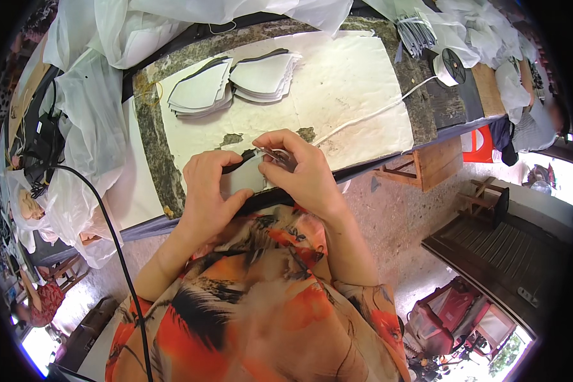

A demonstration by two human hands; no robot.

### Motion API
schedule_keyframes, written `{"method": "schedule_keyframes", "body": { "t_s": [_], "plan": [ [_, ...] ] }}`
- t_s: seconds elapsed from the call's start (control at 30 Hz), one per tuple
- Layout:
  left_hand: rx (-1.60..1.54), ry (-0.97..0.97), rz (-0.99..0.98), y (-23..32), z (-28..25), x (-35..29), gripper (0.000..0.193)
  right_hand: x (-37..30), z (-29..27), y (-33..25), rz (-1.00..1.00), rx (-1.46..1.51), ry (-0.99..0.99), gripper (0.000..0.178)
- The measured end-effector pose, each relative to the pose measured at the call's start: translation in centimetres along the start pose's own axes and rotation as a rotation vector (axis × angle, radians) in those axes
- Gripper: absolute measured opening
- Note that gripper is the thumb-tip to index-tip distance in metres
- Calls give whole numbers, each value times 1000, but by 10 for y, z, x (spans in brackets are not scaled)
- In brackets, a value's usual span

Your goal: Trimming excess material and loose threads from shoe components using a small pair of snips.

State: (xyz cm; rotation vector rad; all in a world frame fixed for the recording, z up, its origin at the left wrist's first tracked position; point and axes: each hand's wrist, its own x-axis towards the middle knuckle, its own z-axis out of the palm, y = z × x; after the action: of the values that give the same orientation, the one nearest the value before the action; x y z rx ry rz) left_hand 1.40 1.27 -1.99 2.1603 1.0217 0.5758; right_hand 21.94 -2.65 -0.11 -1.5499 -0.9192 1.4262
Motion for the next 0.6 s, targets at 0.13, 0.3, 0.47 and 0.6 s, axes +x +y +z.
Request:
{"method": "schedule_keyframes", "body": {
  "t_s": [0.13, 0.3, 0.47, 0.6],
  "plan": [
    [-230, -79, -183, 7, -21, 12, 44, 0, -1, 6, -169, -61, -33, 30],
    [-613, -265, -385, 0, -32, 30, 25, 10, -6, 8, -425, -199, -112, 33],
    [-863, -408, -515, -14, -30, 37, 23, 14, -8, 8, -523, -282, -160, 41],
    [-953, -429, -615, -13, -29, 45, 21, 14, -9, 6, -604, -433, -134, 43]
  ]
}}
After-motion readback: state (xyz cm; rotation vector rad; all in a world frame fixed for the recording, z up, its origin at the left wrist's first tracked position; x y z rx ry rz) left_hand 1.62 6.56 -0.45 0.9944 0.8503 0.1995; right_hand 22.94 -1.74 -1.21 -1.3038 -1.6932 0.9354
